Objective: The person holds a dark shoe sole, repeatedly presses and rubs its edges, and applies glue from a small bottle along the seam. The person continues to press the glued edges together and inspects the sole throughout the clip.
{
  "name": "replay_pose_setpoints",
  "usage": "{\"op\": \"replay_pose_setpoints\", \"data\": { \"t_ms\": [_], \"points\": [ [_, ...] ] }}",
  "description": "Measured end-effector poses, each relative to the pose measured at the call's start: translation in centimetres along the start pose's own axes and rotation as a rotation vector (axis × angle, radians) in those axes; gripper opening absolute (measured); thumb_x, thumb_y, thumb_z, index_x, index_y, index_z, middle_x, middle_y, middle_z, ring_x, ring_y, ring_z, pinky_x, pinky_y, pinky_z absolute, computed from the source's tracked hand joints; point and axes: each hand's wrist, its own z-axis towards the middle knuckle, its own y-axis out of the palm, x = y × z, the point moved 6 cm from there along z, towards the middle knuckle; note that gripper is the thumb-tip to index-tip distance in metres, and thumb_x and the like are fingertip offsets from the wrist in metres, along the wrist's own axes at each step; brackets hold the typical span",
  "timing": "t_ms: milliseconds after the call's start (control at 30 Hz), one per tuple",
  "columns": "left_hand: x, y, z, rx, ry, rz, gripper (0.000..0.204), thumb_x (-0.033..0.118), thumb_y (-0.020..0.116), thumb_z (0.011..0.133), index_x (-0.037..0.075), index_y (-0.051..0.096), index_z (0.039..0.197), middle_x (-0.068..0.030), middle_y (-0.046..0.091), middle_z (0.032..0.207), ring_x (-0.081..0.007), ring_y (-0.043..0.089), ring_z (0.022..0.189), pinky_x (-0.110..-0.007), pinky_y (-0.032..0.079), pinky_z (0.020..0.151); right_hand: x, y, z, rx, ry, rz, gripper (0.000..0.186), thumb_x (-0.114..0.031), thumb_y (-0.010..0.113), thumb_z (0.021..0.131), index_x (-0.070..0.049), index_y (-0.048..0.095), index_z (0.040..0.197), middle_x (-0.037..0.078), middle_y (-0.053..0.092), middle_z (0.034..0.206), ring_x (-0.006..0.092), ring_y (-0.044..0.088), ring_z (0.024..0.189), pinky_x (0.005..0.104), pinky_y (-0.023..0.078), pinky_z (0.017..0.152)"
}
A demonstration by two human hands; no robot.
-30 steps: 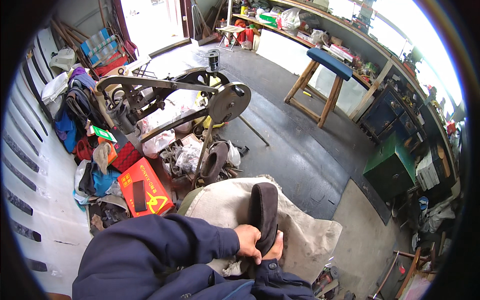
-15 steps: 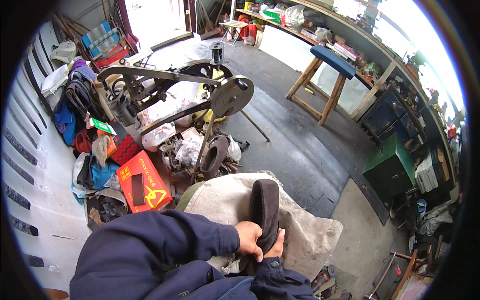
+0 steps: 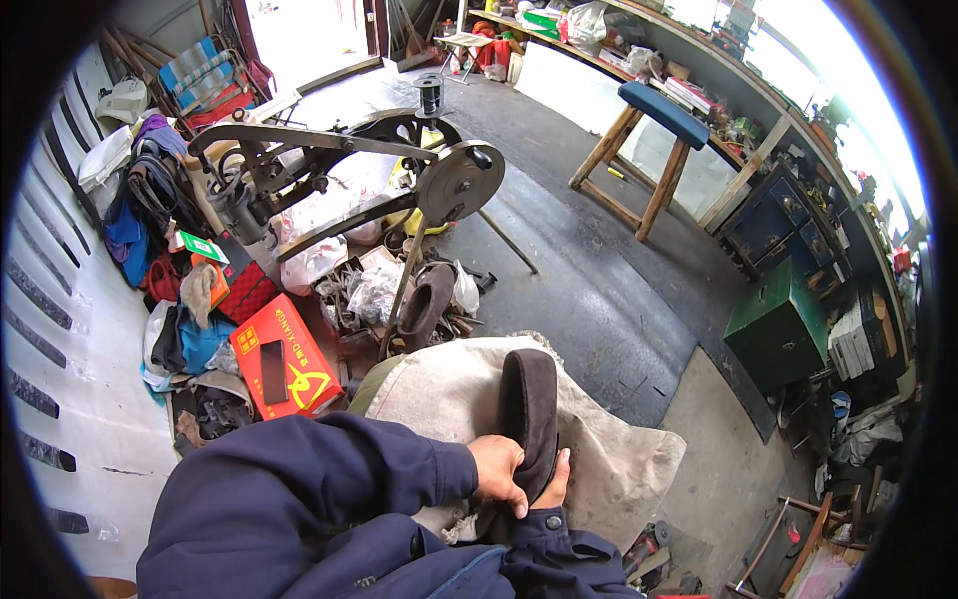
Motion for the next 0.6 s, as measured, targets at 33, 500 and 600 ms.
{"op": "replay_pose_setpoints", "data": {
  "t_ms": [33,500,600],
  "points": [
    [0.0,0.0,0.1,0.001,0.001,0.022,0.056,0.043,0.093,0.054,-0.003,0.063,0.064,-0.0188,0.063,0.061,-0.0304,0.069,0.062,-0.038,0.051,0.057,0.0,0.1,0.1,0.012,-0.032,0.001,0.061,-0.052,0.040,0.104,0.000,0.058,0.132,0.017,0.062,0.131,0.0304,0.060,0.119,0.0413,0.044,0.108],
    [-0.1,0.1,-0.3,-0.025,-0.010,-0.111,0.054,0.038,0.094,0.053,-0.004,0.061,0.063,-0.0180,0.062,0.060,-0.0277,0.066,0.057,-0.038,0.049,0.054,-1.3,1.5,-0.7,0.041,-0.200,-0.195,0.053,-0.048,0.033,0.107,-0.004,0.059,0.120,0.012,0.067,0.116,0.0247,0.063,0.107,0.0376,0.048,0.098],
    [-0.1,0.0,0.0,-0.029,-0.011,-0.075,0.052,0.037,0.094,0.053,-0.003,0.063,0.065,-0.0181,0.063,0.062,-0.0278,0.068,0.059,-0.037,0.050,0.055,-1.6,1.6,-0.6,0.064,-0.247,-0.309,0.053,-0.047,0.033,0.107,-0.002,0.059,0.118,0.012,0.066,0.114,0.0235,0.063,0.103,0.0369,0.048,0.096]
  ]
}}
